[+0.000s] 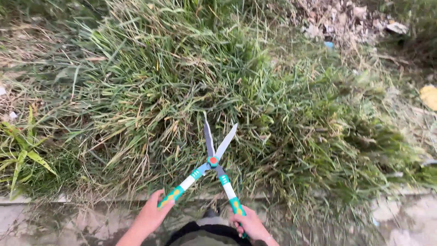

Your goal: Trimming tall grass and weeds using long-handled garden shears next to a driveway.

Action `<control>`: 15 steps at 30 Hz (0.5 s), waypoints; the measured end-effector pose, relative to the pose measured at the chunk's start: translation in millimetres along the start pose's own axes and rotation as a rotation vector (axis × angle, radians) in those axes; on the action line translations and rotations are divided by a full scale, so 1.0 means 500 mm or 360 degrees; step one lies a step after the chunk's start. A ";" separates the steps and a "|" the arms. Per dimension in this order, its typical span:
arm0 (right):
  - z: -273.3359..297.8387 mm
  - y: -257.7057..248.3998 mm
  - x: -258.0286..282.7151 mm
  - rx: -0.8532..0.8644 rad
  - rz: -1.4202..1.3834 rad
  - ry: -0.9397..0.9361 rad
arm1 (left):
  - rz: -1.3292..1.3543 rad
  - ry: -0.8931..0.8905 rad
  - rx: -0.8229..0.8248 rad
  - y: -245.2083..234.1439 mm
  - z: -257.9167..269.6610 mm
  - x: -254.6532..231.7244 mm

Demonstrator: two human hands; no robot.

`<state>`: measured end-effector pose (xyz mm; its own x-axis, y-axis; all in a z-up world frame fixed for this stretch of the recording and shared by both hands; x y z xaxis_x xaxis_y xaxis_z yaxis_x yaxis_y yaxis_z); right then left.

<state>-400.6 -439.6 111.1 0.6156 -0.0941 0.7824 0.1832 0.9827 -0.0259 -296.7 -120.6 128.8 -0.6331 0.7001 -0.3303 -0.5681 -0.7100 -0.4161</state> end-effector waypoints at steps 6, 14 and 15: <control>0.037 -0.021 -0.100 -0.0224 -0.0118 -0.0142 | -0.0046 -0.0189 -0.0001 -0.032 -0.027 0.149; 0.050 -0.110 -0.089 -0.0573 -0.0356 -0.0351 | -0.0765 -0.0358 0.0083 -0.138 -0.012 0.179; 0.048 -0.122 -0.081 -0.0572 -0.0359 -0.0385 | -0.0897 -0.0345 0.0130 -0.137 0.024 0.153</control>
<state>-455.1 -492.1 96.0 0.3424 -0.2169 0.9142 0.5705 0.8211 -0.0189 -312.7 -19.4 142.3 -0.3110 0.9445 0.1057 -0.8800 -0.2442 -0.4074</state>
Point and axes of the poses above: each hand's wrist, its own z-axis away from the middle knuckle, its own y-axis out of the palm, x = y × z, the point moved 2 cm from there along -z, towards the middle knuckle, and after that the axes turned 15 degrees about -y, right-handed, at the moved point
